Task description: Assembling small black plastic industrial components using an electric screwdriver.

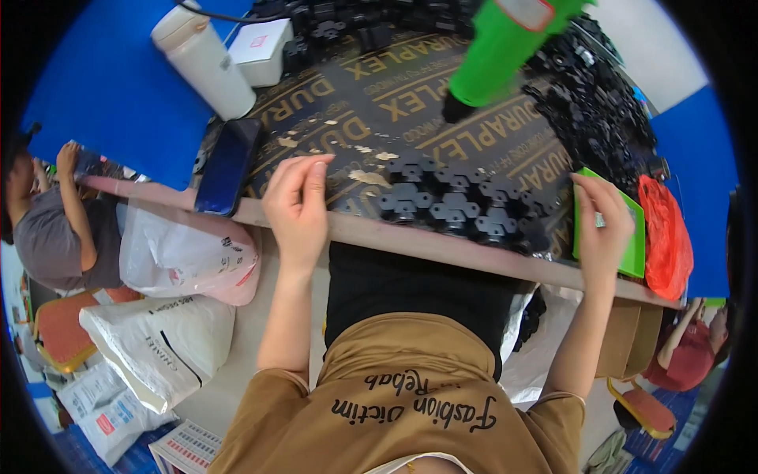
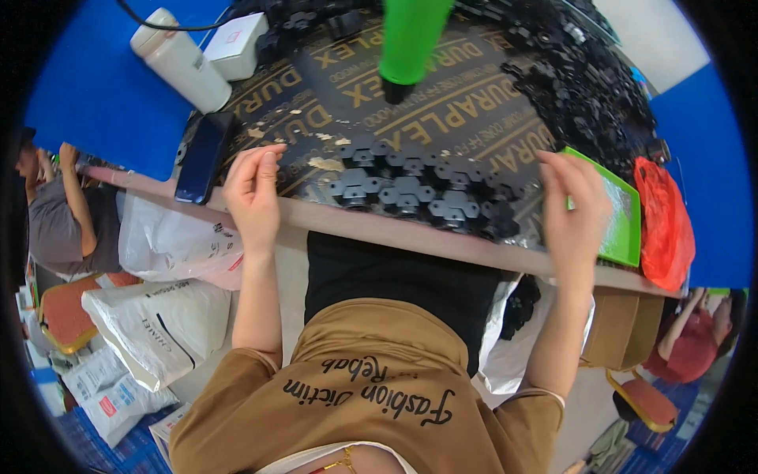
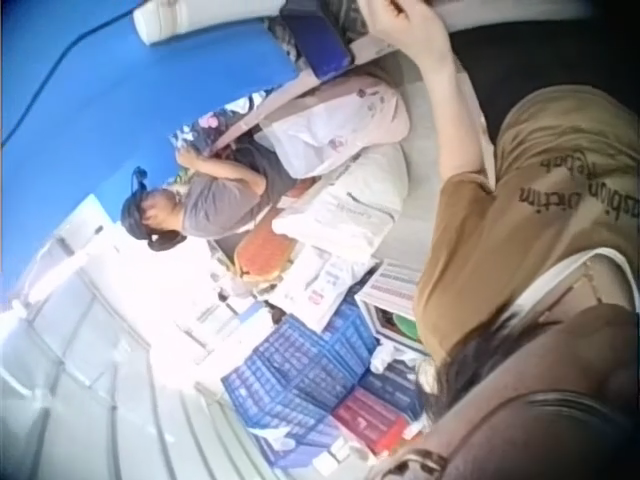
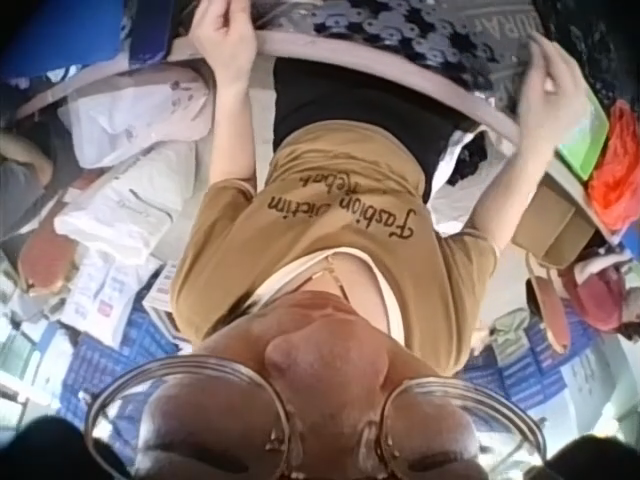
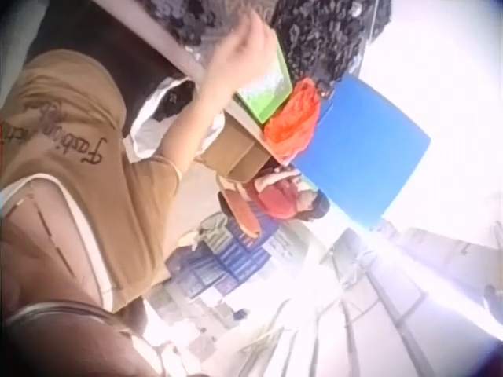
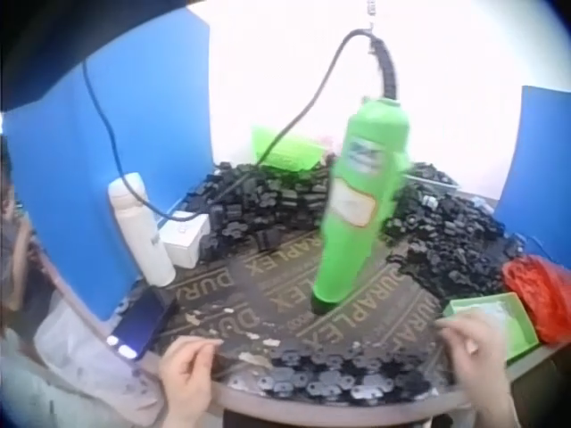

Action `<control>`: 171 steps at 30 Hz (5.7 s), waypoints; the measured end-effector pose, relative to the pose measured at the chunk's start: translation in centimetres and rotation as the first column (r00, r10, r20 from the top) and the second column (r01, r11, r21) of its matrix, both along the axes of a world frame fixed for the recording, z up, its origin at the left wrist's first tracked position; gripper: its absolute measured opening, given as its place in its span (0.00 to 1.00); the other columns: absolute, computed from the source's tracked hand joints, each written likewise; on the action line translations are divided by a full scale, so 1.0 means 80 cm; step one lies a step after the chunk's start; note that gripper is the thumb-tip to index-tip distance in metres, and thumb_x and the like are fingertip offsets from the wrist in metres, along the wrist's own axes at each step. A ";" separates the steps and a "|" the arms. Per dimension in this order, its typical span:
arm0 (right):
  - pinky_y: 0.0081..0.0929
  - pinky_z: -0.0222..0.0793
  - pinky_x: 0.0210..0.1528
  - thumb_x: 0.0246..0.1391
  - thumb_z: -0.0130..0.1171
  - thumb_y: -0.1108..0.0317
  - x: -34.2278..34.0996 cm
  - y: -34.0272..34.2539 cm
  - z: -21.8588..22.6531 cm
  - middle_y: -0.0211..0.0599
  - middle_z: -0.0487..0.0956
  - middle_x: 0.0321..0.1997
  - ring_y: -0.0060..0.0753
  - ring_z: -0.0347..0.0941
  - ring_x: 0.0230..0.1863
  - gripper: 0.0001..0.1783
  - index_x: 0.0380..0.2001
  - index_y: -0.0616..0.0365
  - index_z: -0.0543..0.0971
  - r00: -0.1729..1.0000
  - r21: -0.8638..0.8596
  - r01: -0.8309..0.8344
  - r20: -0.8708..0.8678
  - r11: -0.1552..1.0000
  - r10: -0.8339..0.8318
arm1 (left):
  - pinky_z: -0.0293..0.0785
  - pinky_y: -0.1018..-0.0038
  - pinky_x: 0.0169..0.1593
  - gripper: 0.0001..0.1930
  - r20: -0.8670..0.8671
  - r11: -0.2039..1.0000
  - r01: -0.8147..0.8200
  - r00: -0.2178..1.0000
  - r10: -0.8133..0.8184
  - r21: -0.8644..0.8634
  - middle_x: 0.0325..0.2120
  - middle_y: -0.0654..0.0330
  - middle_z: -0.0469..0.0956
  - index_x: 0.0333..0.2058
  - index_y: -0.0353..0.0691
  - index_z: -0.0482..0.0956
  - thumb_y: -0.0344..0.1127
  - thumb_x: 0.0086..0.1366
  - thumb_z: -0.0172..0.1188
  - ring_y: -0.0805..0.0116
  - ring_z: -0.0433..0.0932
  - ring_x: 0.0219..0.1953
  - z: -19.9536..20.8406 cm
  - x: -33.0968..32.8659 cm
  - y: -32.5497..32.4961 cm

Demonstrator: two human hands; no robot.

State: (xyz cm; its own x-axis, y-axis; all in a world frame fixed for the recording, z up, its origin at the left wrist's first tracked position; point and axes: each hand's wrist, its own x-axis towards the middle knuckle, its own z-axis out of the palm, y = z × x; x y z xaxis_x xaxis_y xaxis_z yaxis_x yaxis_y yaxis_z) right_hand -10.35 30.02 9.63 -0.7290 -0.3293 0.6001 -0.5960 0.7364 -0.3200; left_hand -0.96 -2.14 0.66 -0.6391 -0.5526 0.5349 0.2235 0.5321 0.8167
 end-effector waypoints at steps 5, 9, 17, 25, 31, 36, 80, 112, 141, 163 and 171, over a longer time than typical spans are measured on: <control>0.32 0.70 0.38 0.50 0.58 0.75 -0.016 0.154 -0.034 0.45 0.79 0.34 0.44 0.75 0.34 0.08 0.34 0.64 0.81 0.937 0.212 0.223 0.224 0.952 -0.269 | 0.70 0.77 0.37 0.03 -0.073 0.988 -0.020 0.997 0.008 -0.155 0.29 0.58 0.78 0.32 0.34 0.81 0.25 0.59 0.60 0.69 0.75 0.31 0.031 -0.003 0.035; 0.32 0.70 0.38 0.49 0.59 0.75 -0.011 0.147 -0.040 0.47 0.78 0.32 0.45 0.75 0.33 0.10 0.36 0.65 0.80 0.901 0.165 0.160 0.378 0.973 -0.213 | 0.72 0.67 0.37 0.07 -0.040 0.794 0.438 0.866 -0.499 -0.422 0.28 0.59 0.76 0.29 0.41 0.80 0.25 0.50 0.62 0.59 0.75 0.33 0.084 -0.030 0.164; 0.35 0.69 0.40 0.48 0.52 0.77 -0.020 0.164 -0.056 0.53 0.78 0.31 0.49 0.75 0.34 0.09 0.34 0.68 0.77 0.883 0.101 0.203 0.411 0.974 -0.226 | 0.75 0.65 0.38 0.04 0.397 0.428 0.668 0.723 -0.565 -0.609 0.25 0.56 0.80 0.23 0.41 0.82 0.31 0.47 0.59 0.59 0.79 0.34 0.073 -0.138 0.367; 0.32 0.68 0.42 0.51 0.51 0.75 -0.024 0.168 -0.068 0.50 0.78 0.32 0.43 0.75 0.36 0.08 0.35 0.67 0.75 0.879 -0.024 0.242 0.428 0.970 -0.209 | 0.70 0.68 0.42 0.06 0.601 0.272 0.734 0.670 -0.436 -0.622 0.28 0.63 0.83 0.28 0.48 0.84 0.35 0.50 0.61 0.65 0.81 0.35 0.058 -0.154 0.406; 0.31 0.67 0.43 0.51 0.52 0.75 -0.021 0.165 -0.075 0.49 0.78 0.33 0.41 0.74 0.37 0.09 0.36 0.66 0.75 0.908 -0.066 0.313 0.312 0.947 -0.278 | 0.71 0.68 0.38 0.04 0.548 0.330 0.717 0.688 -0.476 -0.614 0.26 0.64 0.82 0.25 0.47 0.83 0.35 0.49 0.61 0.64 0.81 0.34 0.052 -0.155 0.405; 0.30 0.67 0.42 0.51 0.52 0.76 -0.022 0.166 -0.080 0.47 0.78 0.34 0.38 0.74 0.36 0.10 0.38 0.65 0.75 0.911 -0.090 0.295 0.326 0.951 -0.252 | 0.71 0.69 0.36 0.04 0.499 0.391 0.718 0.688 -0.527 -0.577 0.24 0.62 0.82 0.24 0.45 0.83 0.34 0.48 0.60 0.64 0.81 0.32 0.054 -0.151 0.398; 0.31 0.63 0.43 0.40 0.62 0.79 0.021 -0.092 -0.066 0.30 0.78 0.30 0.35 0.73 0.34 0.09 0.28 0.56 0.75 0.922 -0.072 -0.386 -0.055 0.920 0.382 | 0.64 0.67 0.44 0.07 0.155 0.665 0.336 0.936 -0.317 -0.667 0.31 0.65 0.78 0.28 0.41 0.80 0.28 0.48 0.66 0.64 0.74 0.37 0.037 -0.012 0.070; 0.40 0.68 0.39 0.49 0.51 0.75 -0.018 0.156 -0.055 0.60 0.78 0.34 0.59 0.75 0.37 0.11 0.36 0.69 0.76 0.890 0.170 0.219 0.370 0.961 -0.268 | 0.69 0.68 0.42 0.07 0.591 0.312 0.740 0.667 -0.454 -0.595 0.28 0.63 0.82 0.28 0.46 0.84 0.34 0.48 0.61 0.65 0.80 0.37 0.057 -0.148 0.395; 0.19 0.64 0.33 0.52 0.53 0.81 -0.030 0.167 -0.069 0.32 0.71 0.24 0.21 0.67 0.28 0.02 0.31 0.65 0.73 0.874 0.011 0.211 0.445 0.978 -0.193 | 0.70 0.68 0.35 0.03 0.115 0.939 0.308 0.949 -0.293 -0.154 0.26 0.56 0.75 0.28 0.36 0.75 0.23 0.53 0.60 0.57 0.74 0.31 0.043 0.017 0.056; 0.15 0.66 0.38 0.52 0.56 0.83 -0.022 0.161 -0.067 0.26 0.74 0.31 0.16 0.70 0.33 0.07 0.32 0.61 0.73 0.958 -0.297 0.203 0.255 0.933 -0.128 | 0.70 0.67 0.37 0.07 0.083 0.813 0.249 0.967 -0.242 -0.526 0.30 0.61 0.77 0.30 0.40 0.79 0.28 0.50 0.65 0.59 0.74 0.33 0.015 0.010 0.016; 0.16 0.66 0.40 0.43 0.59 0.87 0.043 -0.027 -0.028 0.31 0.74 0.34 0.20 0.70 0.36 0.12 0.31 0.63 0.75 0.833 -0.607 -0.095 0.385 0.789 0.397 | 0.69 0.66 0.45 0.28 0.159 0.890 0.271 0.961 -0.227 -0.366 0.36 0.60 0.78 0.39 0.39 0.77 0.47 0.39 0.74 0.58 0.75 0.39 0.003 0.015 0.033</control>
State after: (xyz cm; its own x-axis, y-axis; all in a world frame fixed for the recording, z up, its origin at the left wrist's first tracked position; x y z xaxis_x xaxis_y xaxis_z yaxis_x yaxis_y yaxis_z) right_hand -6.90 27.87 7.38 -0.9029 -0.2681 0.3360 -0.3924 0.1947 -0.8990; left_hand 0.24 0.50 0.87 -0.7952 -0.1357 0.5910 0.3113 0.7452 0.5898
